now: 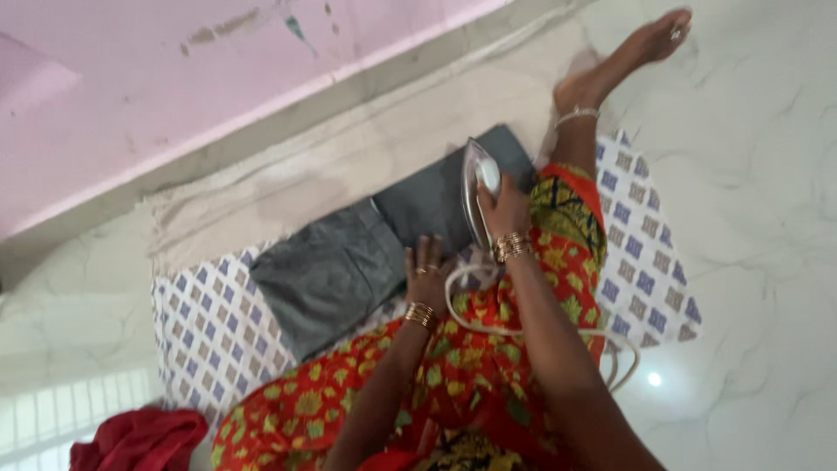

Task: The person irons a pair of grey trousers laid out on a patterned mat on the floor. After finishing the trousers, the person picks up a red shirt, spreads it out on the mat, and begins ironing it.

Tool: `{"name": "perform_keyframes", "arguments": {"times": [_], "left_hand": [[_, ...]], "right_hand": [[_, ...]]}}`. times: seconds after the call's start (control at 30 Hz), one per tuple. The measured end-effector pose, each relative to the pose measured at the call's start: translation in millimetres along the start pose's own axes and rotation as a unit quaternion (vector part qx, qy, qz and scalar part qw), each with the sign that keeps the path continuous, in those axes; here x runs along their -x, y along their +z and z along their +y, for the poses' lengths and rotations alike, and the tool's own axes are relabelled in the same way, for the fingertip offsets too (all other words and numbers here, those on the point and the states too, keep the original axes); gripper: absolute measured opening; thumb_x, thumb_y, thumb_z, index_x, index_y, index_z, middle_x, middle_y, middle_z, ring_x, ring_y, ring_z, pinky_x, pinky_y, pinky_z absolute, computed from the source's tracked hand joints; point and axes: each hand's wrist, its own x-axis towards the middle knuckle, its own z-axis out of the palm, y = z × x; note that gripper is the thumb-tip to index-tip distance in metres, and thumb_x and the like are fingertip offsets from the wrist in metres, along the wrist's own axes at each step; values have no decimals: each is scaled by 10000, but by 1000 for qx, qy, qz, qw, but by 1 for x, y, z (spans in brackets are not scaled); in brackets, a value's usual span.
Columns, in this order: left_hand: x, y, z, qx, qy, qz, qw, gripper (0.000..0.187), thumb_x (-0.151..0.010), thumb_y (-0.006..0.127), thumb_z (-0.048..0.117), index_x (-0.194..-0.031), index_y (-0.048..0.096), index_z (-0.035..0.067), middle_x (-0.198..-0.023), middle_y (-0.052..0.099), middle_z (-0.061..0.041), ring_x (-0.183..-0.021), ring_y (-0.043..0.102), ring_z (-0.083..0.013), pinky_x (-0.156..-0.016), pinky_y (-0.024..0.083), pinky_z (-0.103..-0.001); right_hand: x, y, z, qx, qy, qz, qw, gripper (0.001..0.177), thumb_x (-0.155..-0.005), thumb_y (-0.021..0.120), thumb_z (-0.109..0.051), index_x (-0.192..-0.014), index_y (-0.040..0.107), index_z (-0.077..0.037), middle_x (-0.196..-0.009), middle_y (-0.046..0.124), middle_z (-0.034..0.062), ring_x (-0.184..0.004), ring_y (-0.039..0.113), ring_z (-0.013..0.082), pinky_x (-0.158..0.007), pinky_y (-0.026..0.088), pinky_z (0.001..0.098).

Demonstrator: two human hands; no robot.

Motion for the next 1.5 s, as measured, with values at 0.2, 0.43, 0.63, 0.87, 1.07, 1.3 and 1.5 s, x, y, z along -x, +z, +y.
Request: {"name": "perform_keyframes", "arguments": {"times": [0.2,0.43,0.63,0.87,1.07,1.3,1.5], "left_hand": [[-60,26,10,-60,113,437,890,496,-1016,496,616,-1503,468,529,-1726,108,-64,-1615,-23,-342,-1251,6,-700],[-116,-39,28,-130,123,64,982,518,-1076,359,556,-1535,479,350,-1688,147,-110,-1608,-57,-430,-1176,-48,-776],[-194,-19,21,-130,101,204,965,634,-910,468,516,-1453,501,190,-1679,244,-160,-1495,66,-409,-1132,59,-673],[-229,-35,-12,165,48,189,967,663,-921,606,148,-1562,436,175,-1351,595,-242,-1177,617,-428,-985,525,-503],[-76,-106,-69,292,25,472,831,647,-1023,570,184,-1625,344,114,-1414,567,-295,-1214,582,-481,-1024,490,-530],[67,15,-98,299,-375,500,721,895,-996,520,496,-1688,134,79,-1467,514,-323,-1300,517,-427,-1237,269,-571],[67,149,-124,312,-502,219,776,933,-988,547,608,-1656,16,230,-1616,278,-322,-1525,109,-512,-1221,57,-641]], "right_hand": [[-8,-28,-7,-36,45,57,997,411,-968,667,-396,-1089,637,-4,-736,685,214,-600,678,383,-519,515,495],[-7,-33,-11,-60,12,180,982,380,-979,698,-343,-1118,664,9,-746,691,182,-593,675,326,-491,497,441],[-9,-48,3,-146,75,203,965,376,-1004,685,-326,-1165,631,10,-691,682,128,-547,672,245,-492,478,399],[-11,-39,2,-126,53,203,970,353,-1014,711,-336,-1088,622,-3,-755,691,151,-641,701,281,-568,503,425],[-13,-34,3,-134,10,191,972,408,-1010,698,-334,-1235,623,-1,-865,728,191,-714,733,328,-600,547,432],[-5,-28,3,-119,8,130,984,381,-1012,713,-336,-1177,640,0,-872,738,185,-723,734,329,-618,550,460],[3,-17,3,-91,-28,103,990,366,-1006,733,-327,-1139,650,4,-866,732,183,-702,724,336,-594,549,468]]}}
